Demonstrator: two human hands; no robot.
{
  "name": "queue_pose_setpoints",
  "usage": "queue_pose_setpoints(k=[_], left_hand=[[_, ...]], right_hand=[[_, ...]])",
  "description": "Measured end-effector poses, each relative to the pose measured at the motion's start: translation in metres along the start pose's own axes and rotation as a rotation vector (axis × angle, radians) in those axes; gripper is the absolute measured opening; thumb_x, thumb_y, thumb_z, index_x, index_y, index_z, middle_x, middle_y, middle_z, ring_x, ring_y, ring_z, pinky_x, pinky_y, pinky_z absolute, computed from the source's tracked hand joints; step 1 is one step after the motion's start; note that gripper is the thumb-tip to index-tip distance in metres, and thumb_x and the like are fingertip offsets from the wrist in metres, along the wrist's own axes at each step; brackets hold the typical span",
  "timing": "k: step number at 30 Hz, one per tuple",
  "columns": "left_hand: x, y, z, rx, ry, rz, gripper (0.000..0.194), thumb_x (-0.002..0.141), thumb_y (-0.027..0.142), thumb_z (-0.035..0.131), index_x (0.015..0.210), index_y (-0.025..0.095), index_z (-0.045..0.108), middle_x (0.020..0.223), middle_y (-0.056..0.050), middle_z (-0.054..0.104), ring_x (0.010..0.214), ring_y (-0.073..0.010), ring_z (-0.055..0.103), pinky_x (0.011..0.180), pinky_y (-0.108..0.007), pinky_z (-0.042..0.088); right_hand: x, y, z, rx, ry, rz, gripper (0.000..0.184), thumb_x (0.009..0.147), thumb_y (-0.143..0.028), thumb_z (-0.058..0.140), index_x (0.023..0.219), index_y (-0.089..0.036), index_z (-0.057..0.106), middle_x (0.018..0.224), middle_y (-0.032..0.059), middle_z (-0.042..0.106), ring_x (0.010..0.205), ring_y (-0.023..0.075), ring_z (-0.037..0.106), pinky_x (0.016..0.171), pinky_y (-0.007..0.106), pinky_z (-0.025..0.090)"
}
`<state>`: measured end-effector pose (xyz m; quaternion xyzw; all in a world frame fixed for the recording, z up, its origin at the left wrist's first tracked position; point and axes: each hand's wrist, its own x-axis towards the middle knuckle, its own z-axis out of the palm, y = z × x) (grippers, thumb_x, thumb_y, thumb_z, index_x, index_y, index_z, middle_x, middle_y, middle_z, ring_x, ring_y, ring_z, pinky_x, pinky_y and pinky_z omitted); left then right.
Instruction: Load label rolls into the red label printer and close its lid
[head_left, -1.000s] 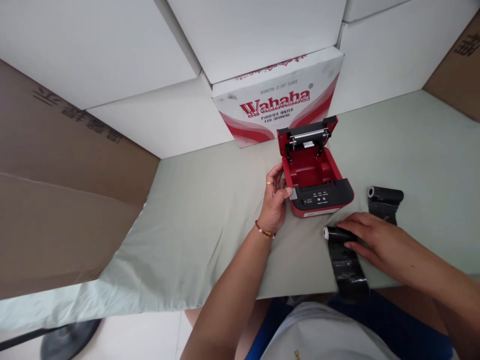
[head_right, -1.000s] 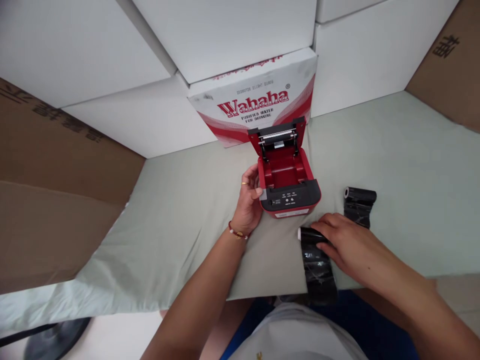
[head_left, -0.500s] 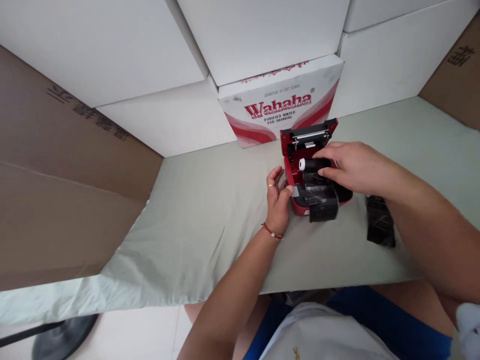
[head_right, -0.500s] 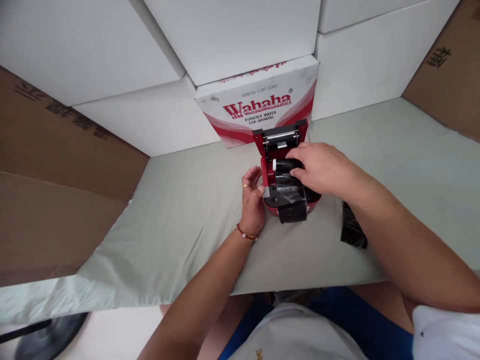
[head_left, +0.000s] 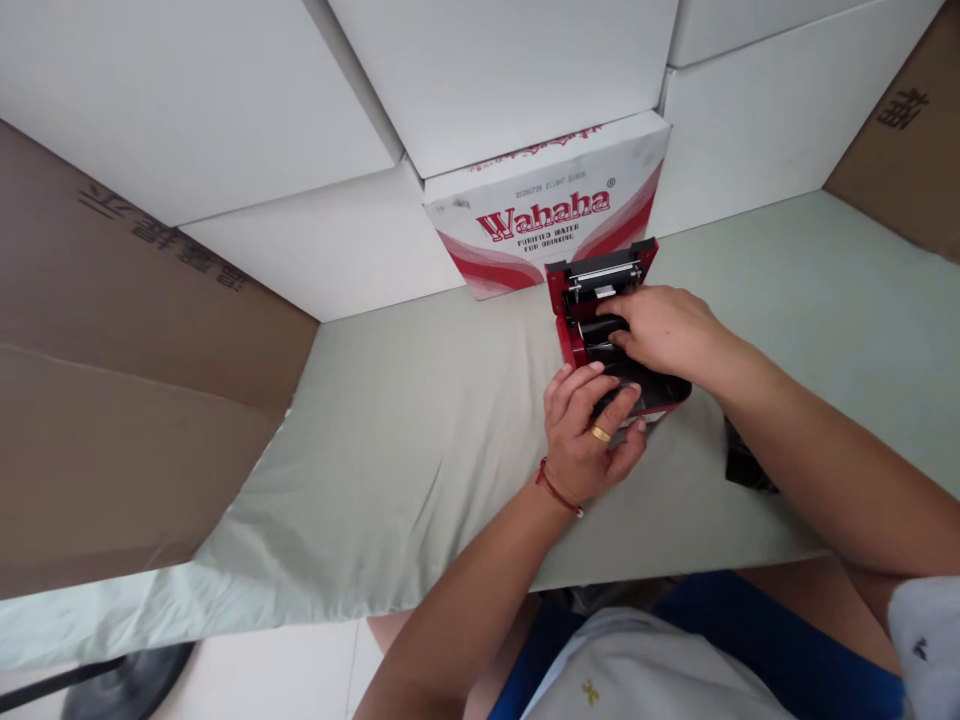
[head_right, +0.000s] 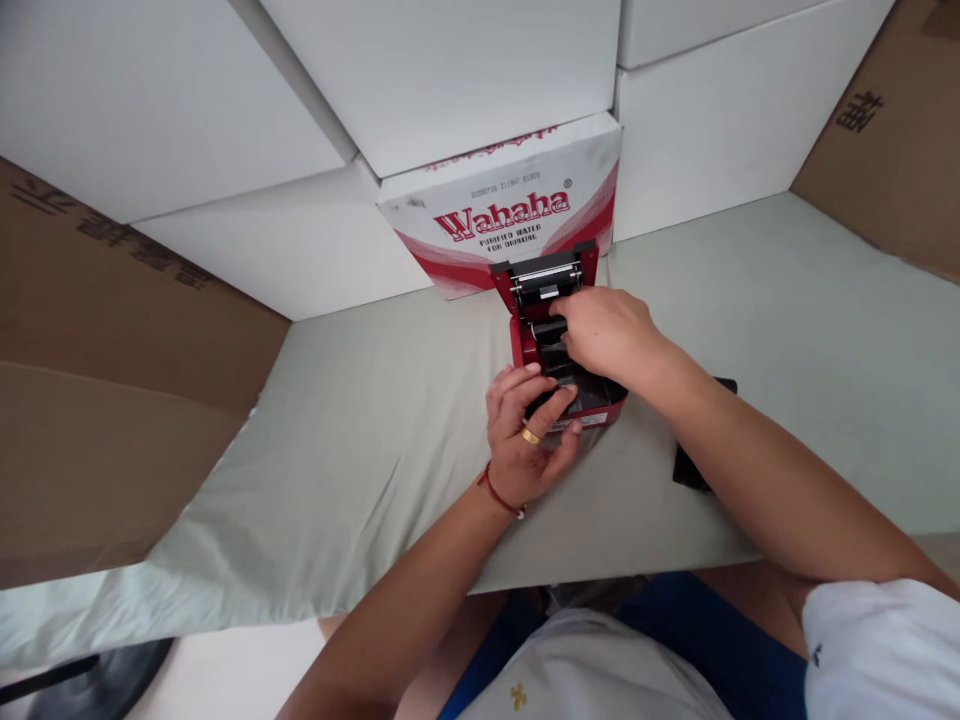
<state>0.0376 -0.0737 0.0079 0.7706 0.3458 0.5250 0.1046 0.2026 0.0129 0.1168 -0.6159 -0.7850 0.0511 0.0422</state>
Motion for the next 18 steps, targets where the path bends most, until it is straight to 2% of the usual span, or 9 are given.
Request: queue_pose_setpoints(k=[4,8,10,12,15,18], left_hand=[[0.002,-0.002,-0.001,-0.003,-0.041,0.01,0.035,0.092,0.037,0.076,0.127,0.036,0.074,0.121,-0.006,0.075,0.133,-0.0329,0.064,0.127,-0.059,0.037],[0.003,-0.001,-0.001,0.089,0.011,0.139,0.044,0.093,0.03,0.075,0.136,0.038,0.07,0.121,-0.006,0.075,0.131,-0.0306,0.065,0.124,-0.055,0.042],[0.001,0.0,0.0,0.078,-0.013,0.13,0.045,0.094,0.029,0.073,0.138,0.04,0.069,0.122,-0.006,0.074,0.131,-0.0304,0.065,0.126,-0.056,0.039],[-0.002,0.001,0.001,0.049,-0.057,0.087,0.046,0.096,0.028,0.071,0.139,0.042,0.069,0.122,-0.005,0.073,0.131,-0.0301,0.064,0.127,-0.056,0.038],[-0.005,0.003,0.001,0.079,-0.046,0.103,0.05,0.096,0.026,0.071,0.143,0.043,0.067,0.118,-0.006,0.072,0.126,-0.029,0.063,0.123,-0.053,0.04],[-0.004,0.007,0.0,0.173,0.01,0.175,0.049,0.095,0.025,0.072,0.141,0.04,0.068,0.111,-0.006,0.07,0.12,-0.0271,0.062,0.118,-0.049,0.044]], right_hand=[[0.003,-0.005,0.001,-0.059,-0.035,0.004,0.043,0.094,-0.029,0.06,0.132,-0.031,0.078,0.114,0.0131,0.082,0.096,0.0332,0.075,0.07,0.038,0.047],[0.005,-0.003,0.0,-0.049,-0.037,-0.009,0.039,0.094,-0.03,0.062,0.13,-0.03,0.08,0.113,0.0131,0.083,0.098,0.0325,0.076,0.074,0.039,0.05],[0.002,0.005,-0.001,0.081,-0.006,-0.084,0.036,0.094,-0.03,0.065,0.127,-0.028,0.081,0.115,0.0094,0.083,0.102,0.0292,0.076,0.082,0.038,0.054],[-0.006,0.016,-0.002,0.342,0.032,-0.151,0.03,0.095,-0.034,0.067,0.12,-0.027,0.083,0.114,0.0053,0.084,0.102,0.0254,0.076,0.086,0.036,0.057],[-0.02,0.034,-0.001,0.752,0.201,-0.067,0.029,0.099,-0.047,0.067,0.104,-0.023,0.084,0.101,0.0061,0.084,0.086,0.023,0.075,0.077,0.036,0.059],[-0.025,0.045,0.008,0.898,0.51,0.084,0.038,0.102,-0.056,0.063,0.109,-0.024,0.08,0.107,0.0105,0.083,0.085,0.0253,0.074,0.075,0.042,0.061]])
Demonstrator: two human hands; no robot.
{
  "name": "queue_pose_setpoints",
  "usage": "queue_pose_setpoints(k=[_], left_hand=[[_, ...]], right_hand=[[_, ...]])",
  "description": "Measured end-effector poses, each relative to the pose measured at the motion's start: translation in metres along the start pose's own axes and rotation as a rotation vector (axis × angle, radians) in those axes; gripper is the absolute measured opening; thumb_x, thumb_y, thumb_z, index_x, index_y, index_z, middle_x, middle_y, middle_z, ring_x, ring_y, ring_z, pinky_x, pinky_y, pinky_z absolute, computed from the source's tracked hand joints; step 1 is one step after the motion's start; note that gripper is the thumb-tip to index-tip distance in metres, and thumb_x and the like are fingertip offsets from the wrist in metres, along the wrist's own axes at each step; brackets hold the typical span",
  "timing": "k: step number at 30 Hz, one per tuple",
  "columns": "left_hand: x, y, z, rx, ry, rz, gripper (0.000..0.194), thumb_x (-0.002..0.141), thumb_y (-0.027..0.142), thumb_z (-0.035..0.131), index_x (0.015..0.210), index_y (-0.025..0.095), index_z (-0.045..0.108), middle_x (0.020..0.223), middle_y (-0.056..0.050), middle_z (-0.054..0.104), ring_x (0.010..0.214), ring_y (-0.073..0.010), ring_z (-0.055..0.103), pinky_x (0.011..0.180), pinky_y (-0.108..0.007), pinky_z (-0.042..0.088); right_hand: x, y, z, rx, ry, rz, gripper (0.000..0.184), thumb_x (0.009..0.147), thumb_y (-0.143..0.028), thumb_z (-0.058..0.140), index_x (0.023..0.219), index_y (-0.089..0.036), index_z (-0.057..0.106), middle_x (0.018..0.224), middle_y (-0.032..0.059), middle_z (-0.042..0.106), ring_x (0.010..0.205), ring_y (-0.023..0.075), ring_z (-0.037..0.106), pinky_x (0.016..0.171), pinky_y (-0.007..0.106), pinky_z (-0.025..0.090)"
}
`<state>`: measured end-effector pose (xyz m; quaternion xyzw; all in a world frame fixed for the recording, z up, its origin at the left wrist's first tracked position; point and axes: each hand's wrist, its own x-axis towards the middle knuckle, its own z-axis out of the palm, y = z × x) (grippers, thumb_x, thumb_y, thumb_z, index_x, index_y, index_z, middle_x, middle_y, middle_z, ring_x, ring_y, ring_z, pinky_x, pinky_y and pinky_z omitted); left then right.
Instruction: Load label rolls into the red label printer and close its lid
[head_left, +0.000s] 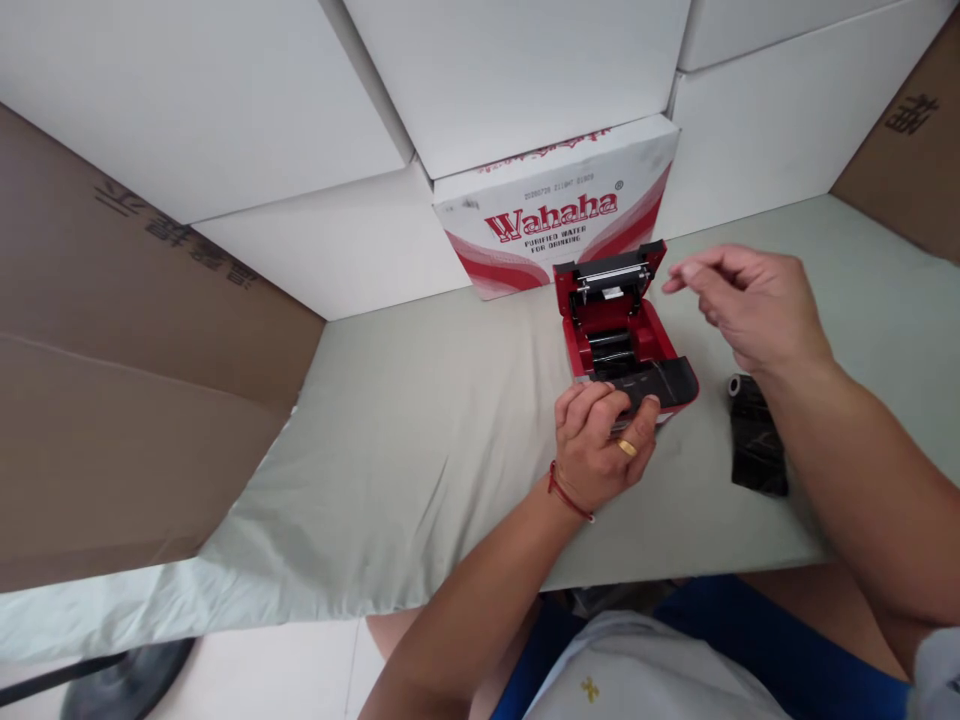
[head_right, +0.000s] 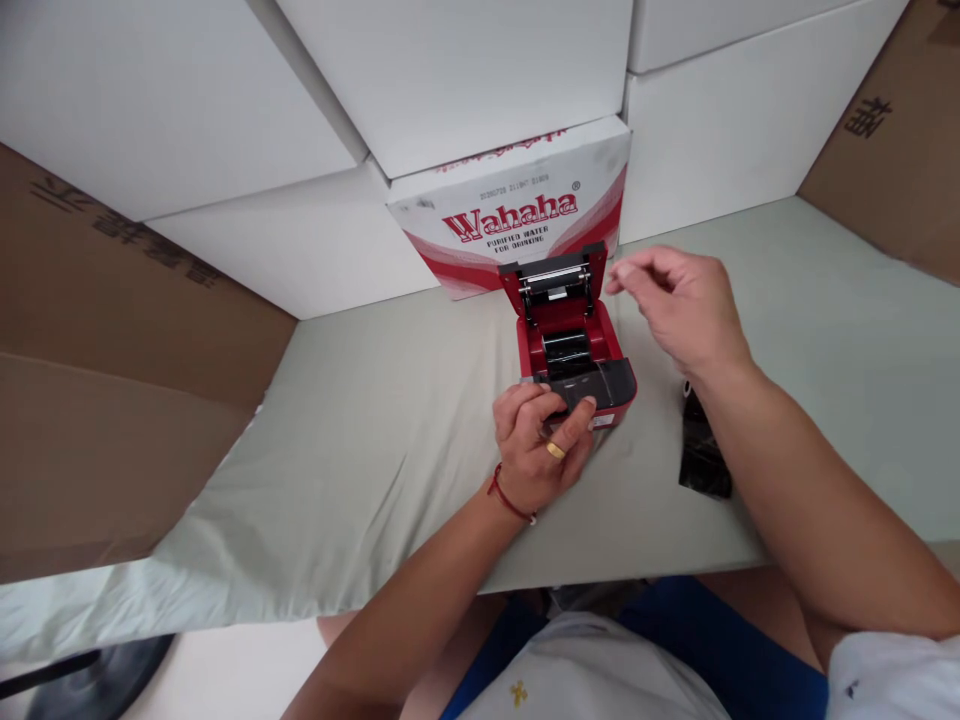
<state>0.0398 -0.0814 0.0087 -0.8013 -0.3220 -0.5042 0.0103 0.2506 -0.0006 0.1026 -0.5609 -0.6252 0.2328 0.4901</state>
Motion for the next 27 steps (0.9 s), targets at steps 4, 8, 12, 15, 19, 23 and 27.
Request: queue_pose_setpoints(k=[4,8,12,15,19,23,27], left_hand=[[0.007,0.004,-0.004,0.194,0.055,0.079,0.031,0.095,0.025,0.072,0.126,0.029,0.074,0.1,-0.006,0.064,0.115,-0.0235,0.06,0.11,-0.042,0.049],[0.012,0.006,-0.006,0.204,0.083,0.106,0.028,0.091,0.02,0.074,0.118,0.023,0.075,0.101,-0.007,0.061,0.115,-0.0237,0.058,0.108,-0.041,0.05],[0.013,0.007,-0.004,0.194,0.121,0.11,0.026,0.09,0.019,0.072,0.115,0.024,0.074,0.104,-0.007,0.06,0.117,-0.0247,0.056,0.108,-0.042,0.051],[0.014,0.008,-0.003,0.209,0.152,0.098,0.025,0.089,0.018,0.071,0.114,0.025,0.074,0.107,-0.008,0.06,0.12,-0.0254,0.056,0.112,-0.044,0.05],[0.014,0.009,-0.003,0.221,0.148,0.076,0.025,0.089,0.021,0.071,0.113,0.028,0.073,0.11,-0.008,0.062,0.124,-0.0265,0.057,0.116,-0.047,0.048],[0.01,0.008,-0.003,0.179,0.087,0.02,0.032,0.086,0.022,0.075,0.117,0.033,0.074,0.116,-0.006,0.063,0.131,-0.0276,0.058,0.121,-0.05,0.043],[0.007,0.005,-0.002,0.109,0.021,-0.019,0.037,0.087,0.021,0.075,0.121,0.033,0.072,0.12,-0.005,0.062,0.133,-0.0279,0.062,0.127,-0.057,0.035]], right_hand=[[0.004,0.014,0.014,0.07,0.091,-0.138,0.045,0.104,-0.058,0.061,0.139,-0.031,0.07,0.138,0.0062,0.076,0.123,0.0279,0.072,0.1,0.047,0.062],[0.006,0.012,0.022,0.135,0.043,-0.229,0.05,0.108,-0.057,0.058,0.151,-0.032,0.062,0.148,0.0041,0.07,0.139,0.0235,0.064,0.119,0.049,0.051],[-0.005,0.002,0.015,0.092,0.019,-0.32,0.038,0.112,-0.051,0.051,0.13,-0.033,0.079,0.12,0.0029,0.081,0.122,0.0232,0.071,0.116,0.048,0.051],[-0.024,0.001,0.011,0.033,-0.04,-0.393,0.037,0.113,-0.046,0.05,0.117,-0.034,0.084,0.122,0.0028,0.082,0.126,0.026,0.072,0.116,0.05,0.052],[-0.05,0.014,0.011,0.021,-0.073,-0.422,0.034,0.113,-0.035,0.05,0.12,-0.034,0.083,0.124,0.0021,0.083,0.129,0.0266,0.073,0.12,0.054,0.051],[-0.061,0.025,0.011,0.004,-0.119,-0.472,0.033,0.111,-0.026,0.052,0.126,-0.033,0.081,0.128,0.0021,0.082,0.129,0.0252,0.074,0.117,0.051,0.055],[-0.062,0.028,0.008,-0.047,-0.154,-0.498,0.033,0.109,-0.02,0.055,0.129,-0.029,0.08,0.129,0.0035,0.082,0.13,0.0237,0.073,0.116,0.047,0.057]])
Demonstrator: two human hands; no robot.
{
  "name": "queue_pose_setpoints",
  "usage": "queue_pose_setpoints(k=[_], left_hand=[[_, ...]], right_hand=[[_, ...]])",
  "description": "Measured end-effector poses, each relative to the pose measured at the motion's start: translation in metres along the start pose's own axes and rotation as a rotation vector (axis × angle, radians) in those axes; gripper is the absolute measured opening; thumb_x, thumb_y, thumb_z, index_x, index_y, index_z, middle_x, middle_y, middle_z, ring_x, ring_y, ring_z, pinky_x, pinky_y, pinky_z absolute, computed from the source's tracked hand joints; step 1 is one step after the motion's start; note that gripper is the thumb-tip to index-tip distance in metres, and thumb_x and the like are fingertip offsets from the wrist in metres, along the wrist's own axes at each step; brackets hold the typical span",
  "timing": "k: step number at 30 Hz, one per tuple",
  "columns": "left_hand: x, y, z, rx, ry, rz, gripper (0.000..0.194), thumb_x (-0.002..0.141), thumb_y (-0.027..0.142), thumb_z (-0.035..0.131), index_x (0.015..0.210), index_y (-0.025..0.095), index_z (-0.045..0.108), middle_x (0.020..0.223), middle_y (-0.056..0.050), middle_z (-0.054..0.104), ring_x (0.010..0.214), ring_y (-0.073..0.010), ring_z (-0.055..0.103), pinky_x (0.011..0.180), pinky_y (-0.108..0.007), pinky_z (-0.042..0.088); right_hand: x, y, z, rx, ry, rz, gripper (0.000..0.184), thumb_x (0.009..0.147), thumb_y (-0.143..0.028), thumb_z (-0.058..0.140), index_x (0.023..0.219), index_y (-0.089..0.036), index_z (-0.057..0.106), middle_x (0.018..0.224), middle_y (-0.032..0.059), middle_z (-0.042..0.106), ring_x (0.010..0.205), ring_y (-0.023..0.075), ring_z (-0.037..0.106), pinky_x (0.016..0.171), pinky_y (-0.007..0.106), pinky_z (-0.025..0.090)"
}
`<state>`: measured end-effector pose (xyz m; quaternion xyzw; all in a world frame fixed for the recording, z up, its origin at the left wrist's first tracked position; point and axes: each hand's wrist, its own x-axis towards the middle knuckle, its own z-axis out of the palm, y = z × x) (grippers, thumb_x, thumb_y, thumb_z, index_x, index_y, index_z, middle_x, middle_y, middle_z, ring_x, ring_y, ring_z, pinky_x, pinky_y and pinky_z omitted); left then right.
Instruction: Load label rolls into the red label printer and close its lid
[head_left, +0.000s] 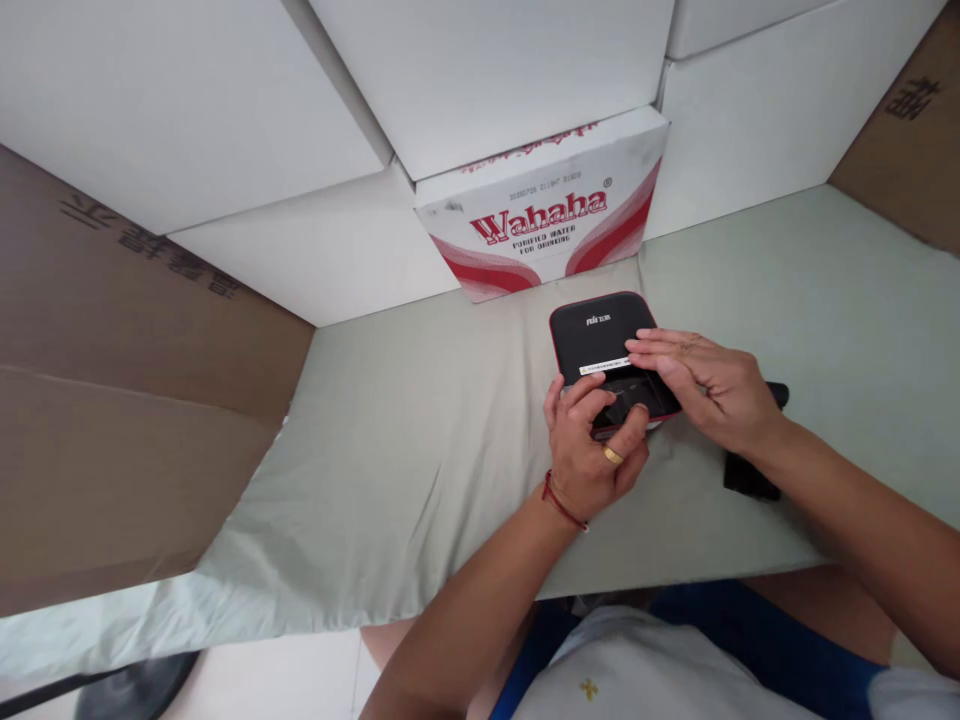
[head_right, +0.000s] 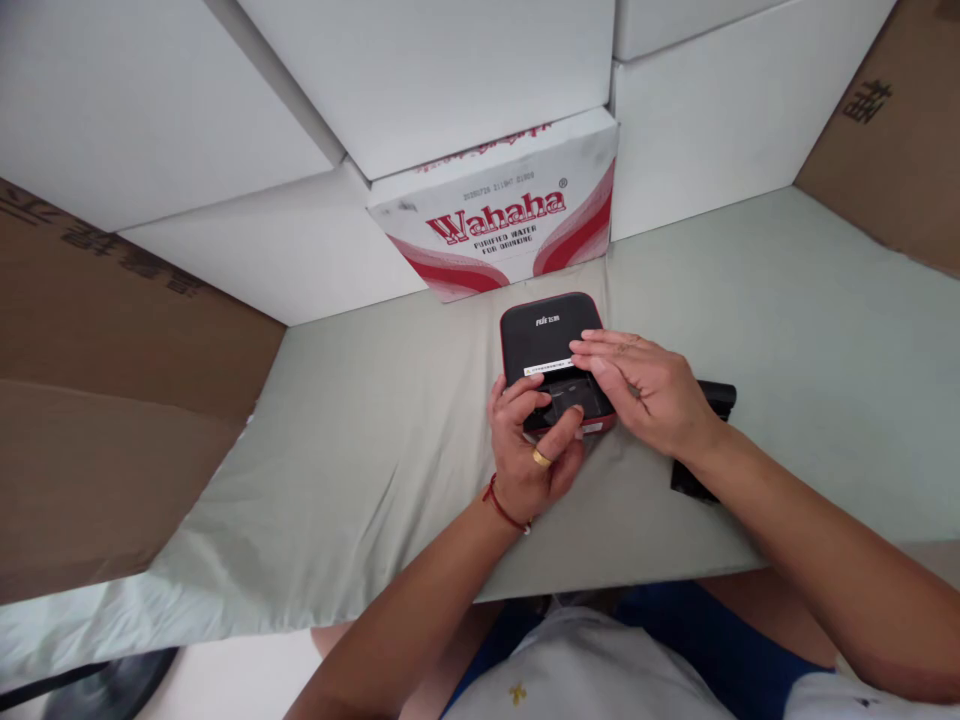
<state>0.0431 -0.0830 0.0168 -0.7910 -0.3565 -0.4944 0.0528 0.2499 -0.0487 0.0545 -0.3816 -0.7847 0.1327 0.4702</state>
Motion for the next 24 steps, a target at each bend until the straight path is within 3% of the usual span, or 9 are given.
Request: queue_pose_setpoints(k=[6,10,12,15,18,20,24], left_hand=[[0.002,-0.001,0.001,0.017,0.001,0.015,0.033,0.09,0.021,0.07,0.122,0.031,0.069,0.118,-0.005,0.062,0.123,-0.0242,0.066,0.126,-0.057,0.037],[0.002,-0.008,-0.003,-0.162,0.071,-0.04,0.04,0.094,0.026,0.067,0.133,0.031,0.063,0.124,-0.007,0.058,0.126,-0.0248,0.063,0.12,-0.053,0.046],[0.002,-0.015,-0.004,-0.33,0.145,-0.173,0.044,0.096,0.03,0.066,0.14,0.03,0.059,0.129,-0.009,0.057,0.13,-0.0262,0.059,0.116,-0.05,0.049],[0.003,-0.028,-0.002,-0.569,0.217,-0.52,0.042,0.097,0.037,0.066,0.138,0.032,0.06,0.135,-0.008,0.057,0.135,-0.0273,0.056,0.122,-0.052,0.042],[0.007,-0.041,0.003,-0.836,0.246,-0.818,0.045,0.088,0.041,0.072,0.131,0.033,0.062,0.143,-0.005,0.057,0.144,-0.0291,0.051,0.127,-0.052,0.037],[0.009,-0.047,0.005,-0.954,0.236,-0.898,0.051,0.082,0.043,0.076,0.131,0.034,0.061,0.151,-0.004,0.055,0.152,-0.0304,0.046,0.129,-0.052,0.034],[0.01,-0.053,0.006,-1.025,0.134,-0.862,0.067,0.077,0.044,0.077,0.14,0.037,0.055,0.162,-0.003,0.048,0.161,-0.0301,0.037,0.133,-0.05,0.03]], right_hand=[[-0.004,-0.004,0.007,-0.051,0.046,-0.004,0.034,0.108,-0.017,0.054,0.13,-0.026,0.078,0.132,0.0066,0.081,0.131,0.025,0.072,0.114,0.049,0.056],[-0.01,-0.007,0.012,-0.017,0.103,-0.004,0.032,0.107,-0.021,0.056,0.128,-0.028,0.078,0.131,0.007,0.081,0.129,0.027,0.071,0.113,0.052,0.055],[-0.014,-0.009,0.011,0.003,0.077,-0.043,0.03,0.106,-0.023,0.059,0.128,-0.03,0.079,0.132,0.007,0.081,0.129,0.0286,0.071,0.115,0.055,0.052],[-0.02,-0.014,0.009,0.016,0.057,-0.1,0.028,0.105,-0.025,0.06,0.122,-0.03,0.082,0.128,0.0066,0.082,0.127,0.0299,0.071,0.117,0.058,0.049],[-0.023,-0.019,0.009,-0.007,0.103,-0.126,0.03,0.106,-0.026,0.056,0.114,-0.029,0.085,0.126,0.0072,0.082,0.128,0.0304,0.068,0.113,0.056,0.051],[-0.024,-0.021,0.009,-0.031,0.145,-0.142,0.031,0.107,-0.026,0.055,0.111,-0.029,0.086,0.124,0.0069,0.082,0.126,0.0305,0.067,0.108,0.054,0.052],[-0.024,-0.023,0.008,-0.078,0.188,-0.141,0.031,0.105,-0.026,0.056,0.109,-0.033,0.086,0.114,0.0047,0.08,0.114,0.0284,0.064,0.098,0.049,0.052]])
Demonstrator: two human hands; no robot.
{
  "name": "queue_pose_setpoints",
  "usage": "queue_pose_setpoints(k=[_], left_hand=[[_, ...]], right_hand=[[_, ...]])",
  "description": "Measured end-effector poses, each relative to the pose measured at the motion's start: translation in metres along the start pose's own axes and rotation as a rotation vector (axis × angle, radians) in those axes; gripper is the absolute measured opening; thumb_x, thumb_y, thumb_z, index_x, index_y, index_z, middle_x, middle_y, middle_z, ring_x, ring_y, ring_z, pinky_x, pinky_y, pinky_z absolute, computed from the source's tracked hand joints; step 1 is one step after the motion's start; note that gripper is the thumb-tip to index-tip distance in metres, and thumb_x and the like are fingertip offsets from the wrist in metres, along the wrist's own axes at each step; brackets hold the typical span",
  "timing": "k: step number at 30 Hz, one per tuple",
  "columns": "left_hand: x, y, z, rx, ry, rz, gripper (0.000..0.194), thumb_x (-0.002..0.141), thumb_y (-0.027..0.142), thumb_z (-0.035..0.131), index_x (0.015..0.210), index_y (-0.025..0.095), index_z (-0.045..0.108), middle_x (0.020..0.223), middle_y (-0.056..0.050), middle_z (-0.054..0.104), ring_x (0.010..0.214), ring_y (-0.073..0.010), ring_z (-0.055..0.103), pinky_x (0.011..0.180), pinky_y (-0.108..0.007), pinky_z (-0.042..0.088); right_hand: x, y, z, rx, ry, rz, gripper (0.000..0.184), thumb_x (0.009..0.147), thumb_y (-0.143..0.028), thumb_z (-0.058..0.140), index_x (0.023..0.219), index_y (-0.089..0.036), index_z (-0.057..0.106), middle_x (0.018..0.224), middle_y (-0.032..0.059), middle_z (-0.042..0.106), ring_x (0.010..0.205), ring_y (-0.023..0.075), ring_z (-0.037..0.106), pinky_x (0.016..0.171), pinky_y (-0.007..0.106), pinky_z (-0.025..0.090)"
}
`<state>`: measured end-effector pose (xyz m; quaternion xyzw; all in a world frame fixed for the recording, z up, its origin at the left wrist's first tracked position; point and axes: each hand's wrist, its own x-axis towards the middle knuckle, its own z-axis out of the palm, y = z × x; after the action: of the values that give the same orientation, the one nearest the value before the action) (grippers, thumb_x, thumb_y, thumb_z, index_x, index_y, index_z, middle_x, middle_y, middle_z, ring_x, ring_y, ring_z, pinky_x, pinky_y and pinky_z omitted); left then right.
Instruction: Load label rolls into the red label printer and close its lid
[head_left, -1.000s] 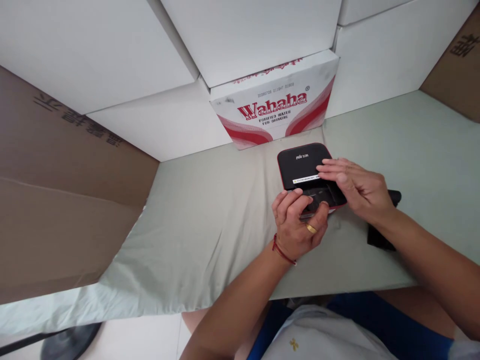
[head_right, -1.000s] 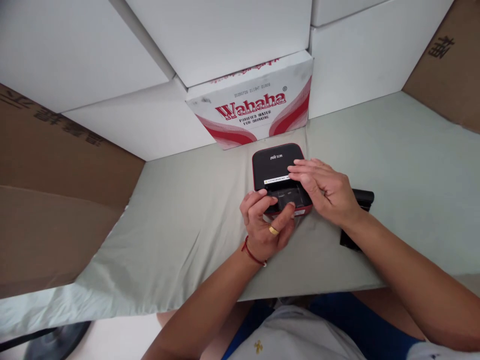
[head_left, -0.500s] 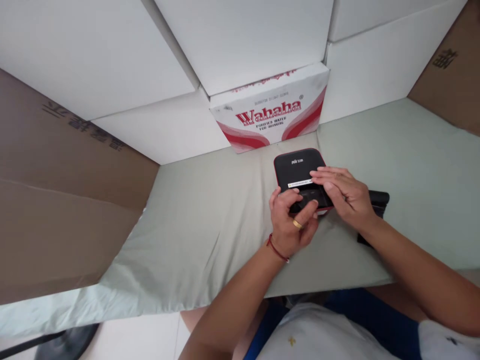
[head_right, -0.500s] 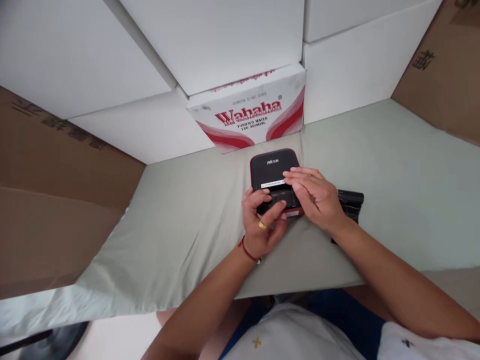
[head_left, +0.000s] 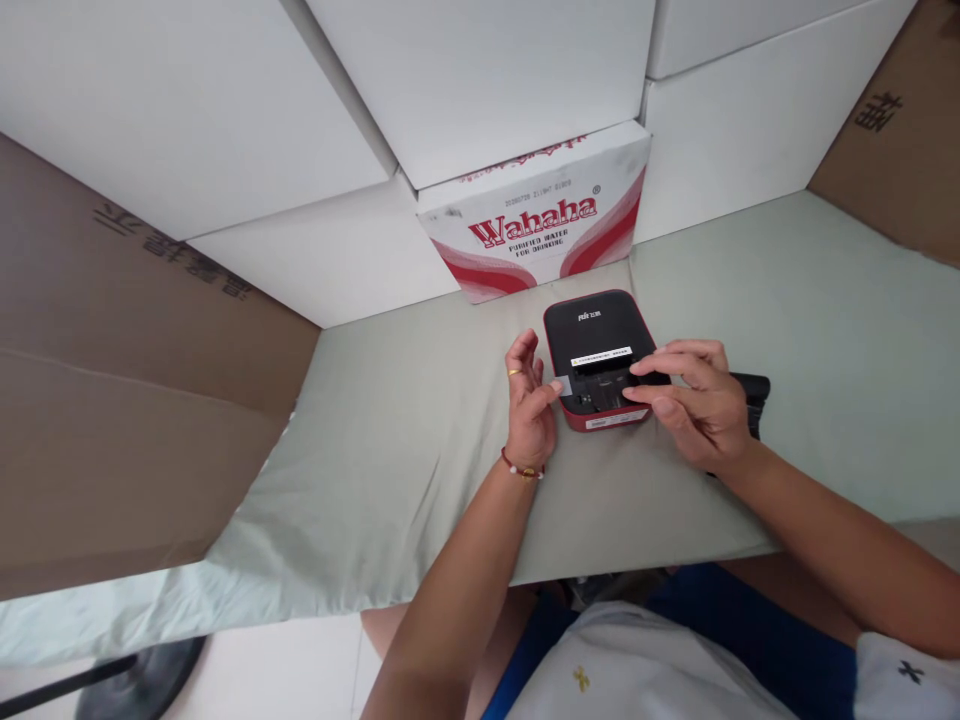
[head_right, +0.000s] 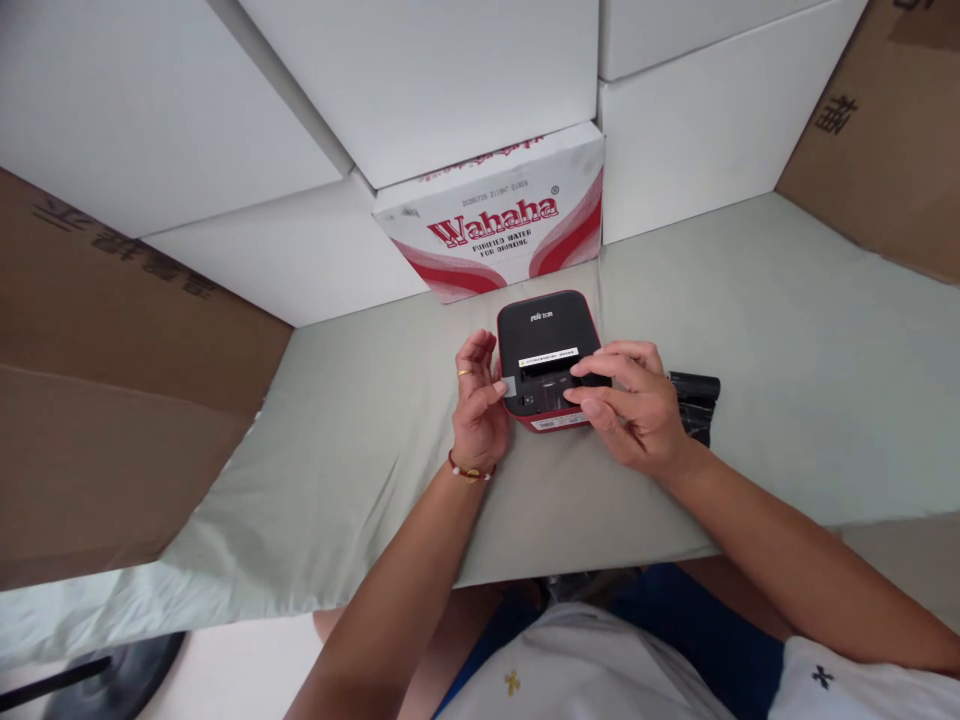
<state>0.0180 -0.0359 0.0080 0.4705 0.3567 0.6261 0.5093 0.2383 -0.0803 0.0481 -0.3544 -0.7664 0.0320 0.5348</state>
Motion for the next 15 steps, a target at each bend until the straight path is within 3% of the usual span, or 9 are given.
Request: queue_pose_setpoints(k=[7,13,15], left_hand=[[0.003,-0.005,-0.002,0.048,-0.07,-0.07,0.082,0.082,0.043,0.074,0.156,0.042,0.038,0.169,-0.003,0.043,0.162,-0.0252,0.04,0.13,-0.045,0.04],[0.0,-0.008,0.0,-0.059,-0.082,-0.088,0.083,0.081,0.037,0.076,0.154,0.044,0.037,0.171,-0.003,0.04,0.159,-0.0247,0.042,0.123,-0.044,0.047],[-0.001,-0.009,0.001,-0.08,-0.098,-0.123,0.082,0.081,0.04,0.077,0.153,0.043,0.036,0.173,-0.003,0.037,0.16,-0.0245,0.041,0.123,-0.043,0.047]], right_hand=[[-0.002,-0.003,-0.005,-0.035,0.014,0.009,0.034,0.107,-0.031,0.052,0.106,-0.036,0.086,0.088,0.0033,0.074,0.089,0.0247,0.058,0.082,0.046,0.05],[0.008,-0.006,-0.002,-0.015,0.007,0.019,0.033,0.106,-0.028,0.053,0.106,-0.037,0.084,0.086,0.0029,0.073,0.084,0.0253,0.061,0.077,0.046,0.05],[0.01,-0.009,-0.007,-0.022,-0.008,-0.007,0.033,0.104,-0.025,0.054,0.111,-0.037,0.084,0.094,0.0035,0.075,0.085,0.0254,0.063,0.079,0.047,0.05]])
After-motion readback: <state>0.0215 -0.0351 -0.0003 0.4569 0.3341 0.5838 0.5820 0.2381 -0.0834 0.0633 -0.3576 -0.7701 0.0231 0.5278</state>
